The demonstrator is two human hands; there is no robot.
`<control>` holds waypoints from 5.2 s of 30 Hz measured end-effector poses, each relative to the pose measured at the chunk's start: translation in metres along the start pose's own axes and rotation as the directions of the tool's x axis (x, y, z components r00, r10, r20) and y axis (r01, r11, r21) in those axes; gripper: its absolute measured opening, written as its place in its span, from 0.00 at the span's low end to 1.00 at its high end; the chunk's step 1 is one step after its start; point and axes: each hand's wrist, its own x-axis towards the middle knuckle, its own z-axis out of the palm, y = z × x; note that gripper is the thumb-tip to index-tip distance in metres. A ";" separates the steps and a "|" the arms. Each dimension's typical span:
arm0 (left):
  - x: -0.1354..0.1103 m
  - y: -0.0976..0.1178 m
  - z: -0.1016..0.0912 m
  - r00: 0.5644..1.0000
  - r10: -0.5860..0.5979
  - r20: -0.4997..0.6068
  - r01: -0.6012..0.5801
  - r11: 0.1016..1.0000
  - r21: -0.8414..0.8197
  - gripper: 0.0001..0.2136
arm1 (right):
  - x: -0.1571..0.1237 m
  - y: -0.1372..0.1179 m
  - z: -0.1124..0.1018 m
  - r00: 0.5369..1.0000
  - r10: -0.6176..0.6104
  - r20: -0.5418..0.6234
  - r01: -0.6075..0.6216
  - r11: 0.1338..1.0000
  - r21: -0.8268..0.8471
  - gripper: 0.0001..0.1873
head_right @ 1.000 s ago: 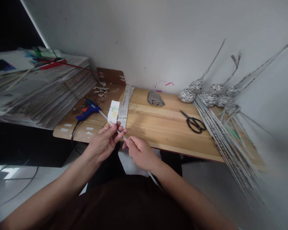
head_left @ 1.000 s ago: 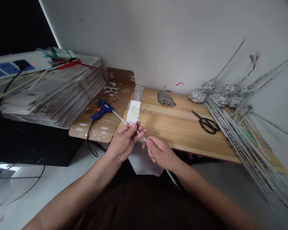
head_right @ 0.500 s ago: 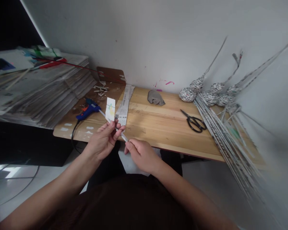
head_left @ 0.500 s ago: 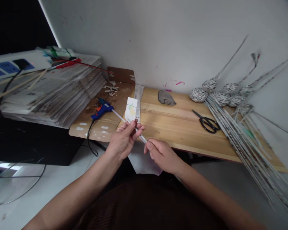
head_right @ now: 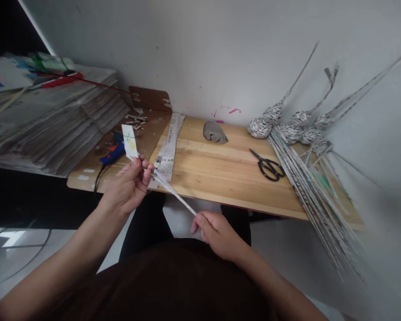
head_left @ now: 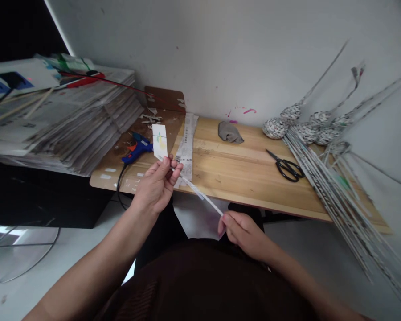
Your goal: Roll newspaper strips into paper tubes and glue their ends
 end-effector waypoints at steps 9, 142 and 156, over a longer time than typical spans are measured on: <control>-0.001 0.000 0.005 0.999 -0.024 0.043 0.025 0.999 -0.023 0.08 | 0.000 -0.001 0.000 0.988 0.043 0.148 -0.087 0.949 0.304 0.24; -0.014 -0.025 -0.016 0.961 -0.203 0.189 0.141 0.944 0.297 0.11 | 0.049 -0.037 0.014 0.992 -0.076 0.097 0.076 0.997 -0.006 0.20; -0.015 -0.025 -0.013 0.966 -0.175 0.190 0.100 0.931 0.352 0.10 | 0.050 -0.045 0.021 0.934 -0.358 -0.017 0.298 0.802 -0.518 0.15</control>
